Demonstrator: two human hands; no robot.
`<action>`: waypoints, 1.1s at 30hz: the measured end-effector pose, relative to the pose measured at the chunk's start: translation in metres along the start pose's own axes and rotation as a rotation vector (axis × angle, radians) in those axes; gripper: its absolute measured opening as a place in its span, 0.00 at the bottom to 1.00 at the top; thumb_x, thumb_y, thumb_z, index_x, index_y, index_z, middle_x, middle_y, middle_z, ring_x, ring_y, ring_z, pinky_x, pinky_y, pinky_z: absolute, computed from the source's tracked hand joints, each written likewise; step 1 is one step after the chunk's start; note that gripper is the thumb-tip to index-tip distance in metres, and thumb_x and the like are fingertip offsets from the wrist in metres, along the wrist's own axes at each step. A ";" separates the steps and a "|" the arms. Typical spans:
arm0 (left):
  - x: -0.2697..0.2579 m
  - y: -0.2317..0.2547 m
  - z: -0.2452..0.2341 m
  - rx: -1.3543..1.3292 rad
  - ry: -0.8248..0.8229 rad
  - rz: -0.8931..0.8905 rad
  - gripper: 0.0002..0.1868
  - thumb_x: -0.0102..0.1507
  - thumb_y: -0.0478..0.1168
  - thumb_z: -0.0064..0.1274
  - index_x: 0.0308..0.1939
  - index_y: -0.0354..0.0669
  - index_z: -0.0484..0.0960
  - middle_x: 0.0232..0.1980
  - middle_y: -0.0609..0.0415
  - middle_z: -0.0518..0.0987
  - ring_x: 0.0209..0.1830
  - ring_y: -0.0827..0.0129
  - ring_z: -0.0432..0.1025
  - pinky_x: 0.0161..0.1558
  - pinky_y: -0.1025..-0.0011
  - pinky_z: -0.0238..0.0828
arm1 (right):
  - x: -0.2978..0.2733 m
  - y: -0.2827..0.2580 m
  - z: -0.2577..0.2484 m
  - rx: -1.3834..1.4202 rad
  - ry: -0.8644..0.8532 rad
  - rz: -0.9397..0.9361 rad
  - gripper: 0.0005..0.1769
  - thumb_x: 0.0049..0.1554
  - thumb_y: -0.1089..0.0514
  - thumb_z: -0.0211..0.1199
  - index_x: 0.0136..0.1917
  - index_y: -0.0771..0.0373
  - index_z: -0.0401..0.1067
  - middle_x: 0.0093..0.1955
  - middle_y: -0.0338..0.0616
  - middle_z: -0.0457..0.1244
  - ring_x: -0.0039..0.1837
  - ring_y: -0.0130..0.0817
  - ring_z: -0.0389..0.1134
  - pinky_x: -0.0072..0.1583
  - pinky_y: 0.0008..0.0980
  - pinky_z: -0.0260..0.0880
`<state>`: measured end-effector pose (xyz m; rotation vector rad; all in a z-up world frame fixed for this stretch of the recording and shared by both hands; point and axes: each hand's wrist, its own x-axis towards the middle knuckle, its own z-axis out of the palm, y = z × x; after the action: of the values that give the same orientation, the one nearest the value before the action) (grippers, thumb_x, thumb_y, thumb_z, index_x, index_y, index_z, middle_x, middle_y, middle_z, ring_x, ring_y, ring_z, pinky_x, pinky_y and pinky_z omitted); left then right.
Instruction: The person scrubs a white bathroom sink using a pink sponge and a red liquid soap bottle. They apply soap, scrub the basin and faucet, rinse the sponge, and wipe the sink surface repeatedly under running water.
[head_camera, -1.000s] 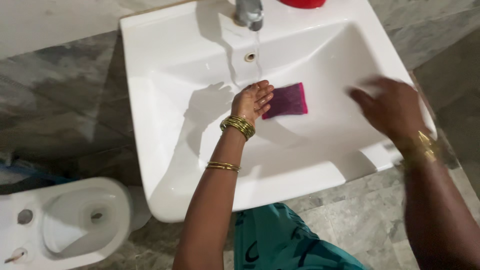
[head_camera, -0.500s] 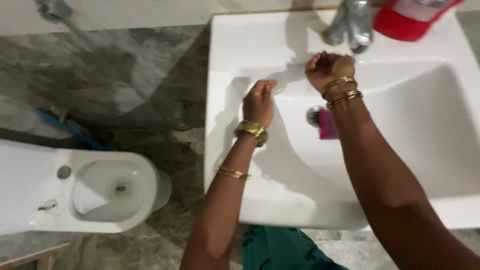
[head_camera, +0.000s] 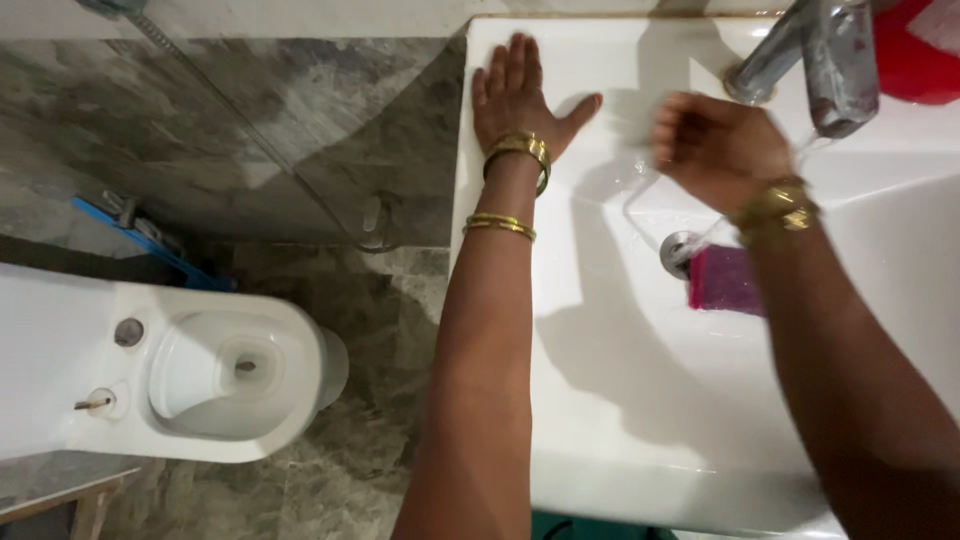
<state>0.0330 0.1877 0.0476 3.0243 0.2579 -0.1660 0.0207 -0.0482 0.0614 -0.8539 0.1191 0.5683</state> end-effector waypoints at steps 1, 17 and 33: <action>0.001 -0.001 -0.002 -0.004 0.031 -0.060 0.56 0.62 0.80 0.22 0.81 0.45 0.37 0.84 0.55 0.36 0.83 0.65 0.32 0.78 0.61 0.27 | -0.006 -0.006 -0.018 0.089 0.134 0.012 0.14 0.73 0.56 0.50 0.47 0.61 0.70 0.43 0.41 0.66 0.46 0.33 0.65 0.53 0.29 0.71; 0.032 0.013 0.031 0.031 0.164 -0.141 0.52 0.64 0.66 0.44 0.80 0.42 0.38 0.84 0.48 0.38 0.83 0.59 0.33 0.77 0.55 0.28 | 0.040 0.021 0.093 -0.346 -0.187 0.021 0.16 0.68 0.58 0.45 0.56 0.69 0.71 0.56 0.53 0.66 0.59 0.41 0.68 0.66 0.38 0.70; 0.009 -0.009 -0.004 -0.258 0.151 -0.349 0.77 0.42 0.90 0.38 0.76 0.36 0.37 0.82 0.44 0.44 0.79 0.53 0.51 0.44 0.61 0.81 | -0.014 -0.020 -0.089 0.559 0.625 0.009 0.28 0.68 0.45 0.33 0.33 0.59 0.61 0.28 0.36 0.53 0.33 0.28 0.53 0.41 0.30 0.64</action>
<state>0.0402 0.1986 0.0499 2.7139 0.7576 0.0670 0.0302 -0.1305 0.0201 -0.4553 0.8136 0.2346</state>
